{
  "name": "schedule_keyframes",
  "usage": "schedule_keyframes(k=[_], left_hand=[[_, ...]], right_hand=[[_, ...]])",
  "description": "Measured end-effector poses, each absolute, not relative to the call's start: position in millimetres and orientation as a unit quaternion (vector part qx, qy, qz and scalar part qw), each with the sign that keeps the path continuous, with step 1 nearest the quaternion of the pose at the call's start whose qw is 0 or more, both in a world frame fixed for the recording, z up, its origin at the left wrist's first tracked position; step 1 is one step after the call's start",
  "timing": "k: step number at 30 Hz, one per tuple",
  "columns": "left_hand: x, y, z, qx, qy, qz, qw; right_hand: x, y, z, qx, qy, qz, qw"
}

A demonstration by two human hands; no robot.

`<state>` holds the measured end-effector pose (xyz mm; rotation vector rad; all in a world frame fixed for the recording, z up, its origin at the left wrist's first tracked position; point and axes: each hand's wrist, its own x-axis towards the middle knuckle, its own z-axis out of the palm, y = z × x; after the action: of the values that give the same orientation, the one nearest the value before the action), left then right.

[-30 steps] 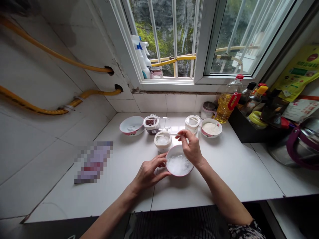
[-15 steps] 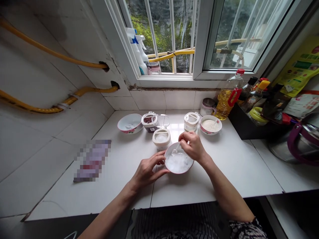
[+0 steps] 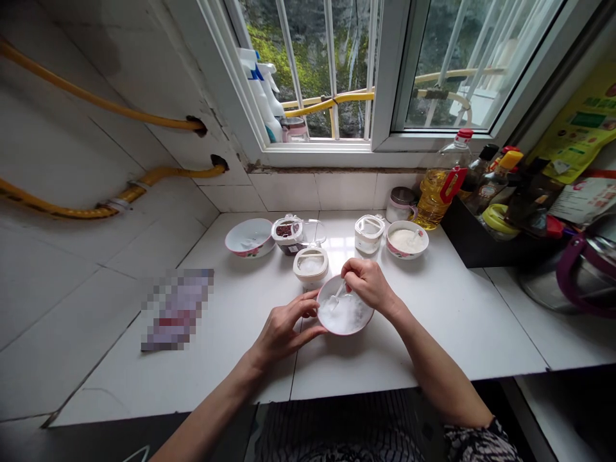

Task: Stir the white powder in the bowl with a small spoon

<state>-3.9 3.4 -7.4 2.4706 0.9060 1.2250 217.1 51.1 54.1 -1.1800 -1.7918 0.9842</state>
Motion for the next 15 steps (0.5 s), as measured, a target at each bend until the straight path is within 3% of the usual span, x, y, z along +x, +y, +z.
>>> schedule_keyframes(k=[5,12,15], left_hand=[[-4,3,-7,0.845,0.313,0.415,0.123],[-4,3,-7,0.846,0.313,0.417,0.117],[-4,3,-7,0.846,0.311,0.417,0.114]], right_hand=[[221,56,52,-0.457,-0.638,0.475,0.398],[213,50,53,-0.431,-0.738,0.381,0.352],[211,47,54,-0.418,-0.744,0.395,0.341]])
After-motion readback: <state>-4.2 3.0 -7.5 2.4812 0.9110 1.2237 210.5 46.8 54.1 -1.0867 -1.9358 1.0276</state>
